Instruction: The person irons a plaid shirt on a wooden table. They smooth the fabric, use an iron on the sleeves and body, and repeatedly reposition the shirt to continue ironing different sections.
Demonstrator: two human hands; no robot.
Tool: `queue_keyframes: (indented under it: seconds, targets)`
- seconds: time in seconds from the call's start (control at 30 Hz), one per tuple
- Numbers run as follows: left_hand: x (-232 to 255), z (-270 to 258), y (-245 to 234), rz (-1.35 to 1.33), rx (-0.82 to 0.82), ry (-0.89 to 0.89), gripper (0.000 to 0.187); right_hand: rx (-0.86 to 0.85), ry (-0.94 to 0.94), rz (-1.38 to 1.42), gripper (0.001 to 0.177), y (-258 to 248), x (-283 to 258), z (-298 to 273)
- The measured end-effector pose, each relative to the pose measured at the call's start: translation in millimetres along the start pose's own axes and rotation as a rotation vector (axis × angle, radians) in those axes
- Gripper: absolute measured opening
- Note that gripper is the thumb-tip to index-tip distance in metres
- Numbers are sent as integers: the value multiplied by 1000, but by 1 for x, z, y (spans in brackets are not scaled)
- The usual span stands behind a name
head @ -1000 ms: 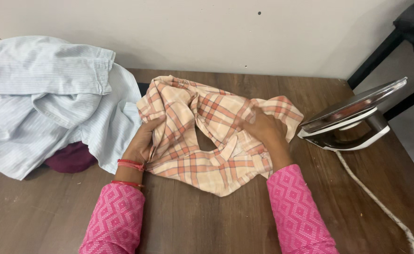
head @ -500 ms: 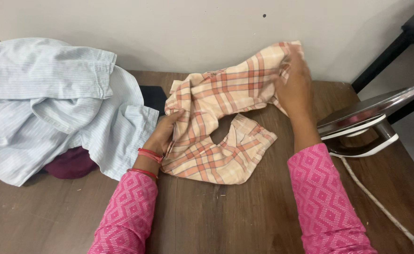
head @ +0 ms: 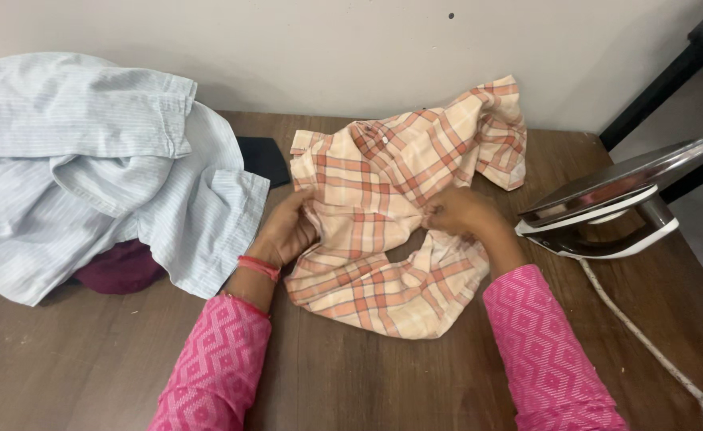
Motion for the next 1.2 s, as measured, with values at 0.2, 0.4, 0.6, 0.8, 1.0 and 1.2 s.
queue_keyframes:
  seconds: [0.2,0.4,0.6,0.8,1.0,1.2]
  targets:
    - [74,67,-5,304,51,352,66,790,-481,482,56,-16,-16,-17]
    - [113,73,0,1066,503,494,54,270,-527,93,45,11,-23,-44]
    - [1,30,44,1865,137,90,30,251,-514,-280,62,27,-25,-53]
    - [-21,43,54,2241,118,-126,41,-28,-24,-493,50,-1,0,-77]
    - [3,76,39,2038,242,-195,51,809,-606,-422,17,-6,8,-142]
    - [8,46,50,2120,276,-365,62,382,-480,-281,31,16,20,-186]
Point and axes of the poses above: each hand's wrist, its own z-axis towards the middle knuckle, its own y-axis out of the palm, x = y × z, the point moved 1 cm from there along z, towards the middle knuckle, and after that the axes turned 10 degrees about -x, right-handed, at the moved point
